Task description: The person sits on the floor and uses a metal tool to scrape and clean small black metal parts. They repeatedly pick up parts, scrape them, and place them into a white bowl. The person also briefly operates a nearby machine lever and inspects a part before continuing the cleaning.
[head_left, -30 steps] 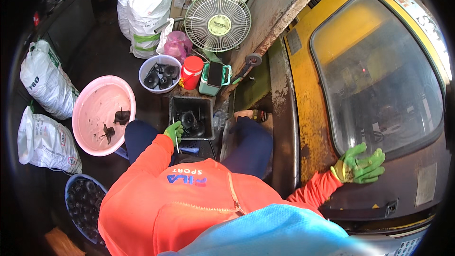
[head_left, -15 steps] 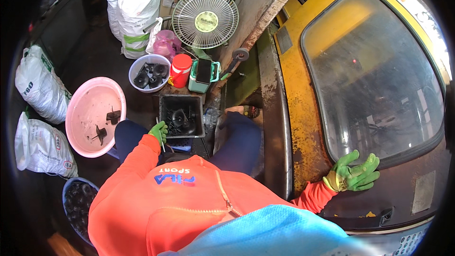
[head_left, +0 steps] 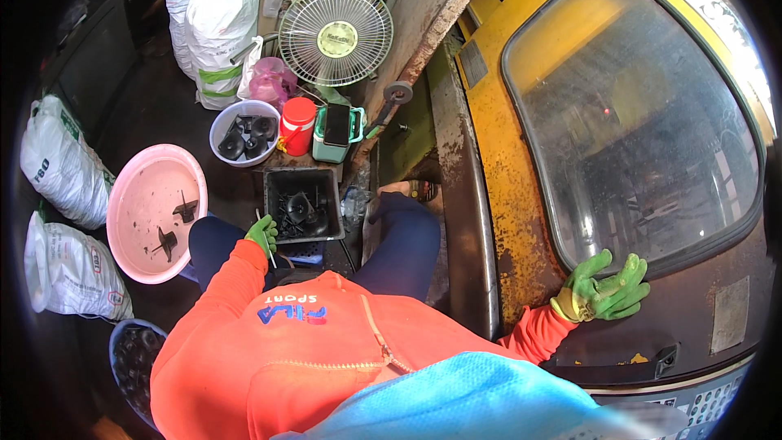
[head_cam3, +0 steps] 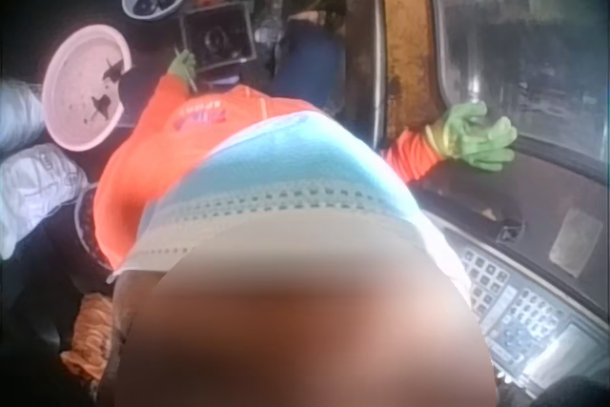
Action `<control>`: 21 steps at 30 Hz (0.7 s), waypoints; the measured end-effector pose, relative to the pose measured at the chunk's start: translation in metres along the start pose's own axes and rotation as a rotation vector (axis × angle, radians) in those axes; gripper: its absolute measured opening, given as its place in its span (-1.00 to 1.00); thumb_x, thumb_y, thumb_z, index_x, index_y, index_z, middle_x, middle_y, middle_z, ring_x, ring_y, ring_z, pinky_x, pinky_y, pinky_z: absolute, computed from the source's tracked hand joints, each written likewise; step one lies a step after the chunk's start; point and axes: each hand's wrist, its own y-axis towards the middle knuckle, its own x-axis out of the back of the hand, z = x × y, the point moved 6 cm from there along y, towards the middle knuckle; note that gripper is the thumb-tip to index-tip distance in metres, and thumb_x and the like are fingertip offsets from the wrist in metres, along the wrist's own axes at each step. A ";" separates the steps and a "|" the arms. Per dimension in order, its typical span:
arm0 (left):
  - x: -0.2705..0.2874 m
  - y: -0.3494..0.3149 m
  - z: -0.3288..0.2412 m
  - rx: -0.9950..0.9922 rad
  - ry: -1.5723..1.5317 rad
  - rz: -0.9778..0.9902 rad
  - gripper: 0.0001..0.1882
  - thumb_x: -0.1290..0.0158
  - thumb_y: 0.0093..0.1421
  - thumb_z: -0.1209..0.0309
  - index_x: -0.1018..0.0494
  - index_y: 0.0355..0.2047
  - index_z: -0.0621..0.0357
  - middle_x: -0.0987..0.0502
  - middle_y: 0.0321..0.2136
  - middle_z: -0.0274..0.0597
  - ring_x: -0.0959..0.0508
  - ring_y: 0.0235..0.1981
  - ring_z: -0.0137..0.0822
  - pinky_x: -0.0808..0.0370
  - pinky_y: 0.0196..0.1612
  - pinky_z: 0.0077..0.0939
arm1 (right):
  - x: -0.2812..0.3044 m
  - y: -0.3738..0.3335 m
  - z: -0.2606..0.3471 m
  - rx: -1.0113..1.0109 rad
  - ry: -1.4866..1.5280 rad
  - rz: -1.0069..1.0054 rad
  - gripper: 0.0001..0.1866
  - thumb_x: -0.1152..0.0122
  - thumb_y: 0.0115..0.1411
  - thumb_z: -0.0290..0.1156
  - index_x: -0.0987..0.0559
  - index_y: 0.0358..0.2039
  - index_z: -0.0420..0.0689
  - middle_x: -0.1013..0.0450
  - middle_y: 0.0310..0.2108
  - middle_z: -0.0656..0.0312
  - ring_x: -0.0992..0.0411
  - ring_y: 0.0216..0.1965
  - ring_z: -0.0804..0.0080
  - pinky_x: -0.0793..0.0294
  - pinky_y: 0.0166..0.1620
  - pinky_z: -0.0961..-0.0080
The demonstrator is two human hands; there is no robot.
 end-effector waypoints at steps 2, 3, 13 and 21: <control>-0.001 0.001 0.000 -0.004 -0.018 0.033 -0.69 -0.03 0.16 0.00 -0.36 -0.54 -0.11 -0.31 -0.74 -0.50 -0.20 -0.81 -0.53 -0.12 -0.72 -0.57 | 0.000 0.001 0.001 0.023 0.002 -0.020 -0.72 -0.15 0.03 -0.48 -0.49 -0.19 -0.15 -0.49 -0.21 0.12 -0.42 -0.35 0.06 -0.21 -0.44 0.31; -0.002 0.001 0.001 -0.001 -0.026 0.039 -0.69 -0.03 0.16 0.00 -0.35 -0.54 -0.11 -0.31 -0.74 -0.50 -0.20 -0.81 -0.53 -0.12 -0.73 -0.58 | 0.001 0.001 0.002 0.043 0.005 -0.036 -0.73 -0.15 0.03 -0.48 -0.49 -0.19 -0.14 -0.49 -0.21 0.12 -0.42 -0.36 0.06 -0.21 -0.45 0.31; -0.006 -0.005 0.000 -0.008 -0.046 0.042 -0.68 0.01 0.19 0.01 -0.28 -0.58 -0.14 -0.21 -0.77 -0.56 -0.12 -0.84 -0.57 -0.06 -0.74 -0.60 | -0.002 -0.003 -0.001 0.002 -0.007 0.022 -0.76 -0.06 0.17 -0.30 -0.48 -0.18 -0.11 -0.50 -0.23 0.15 -0.42 -0.39 0.13 -0.22 -0.45 0.32; -0.003 0.001 0.002 0.028 -0.052 0.055 -0.67 0.00 0.18 0.01 -0.28 -0.61 -0.15 -0.25 -0.76 -0.54 -0.14 -0.84 -0.55 -0.08 -0.75 -0.57 | -0.004 -0.008 -0.004 -0.036 0.005 0.057 -0.70 -0.17 0.14 -0.24 -0.50 -0.14 -0.07 -0.51 -0.19 0.22 -0.42 -0.29 0.10 -0.28 -0.34 0.28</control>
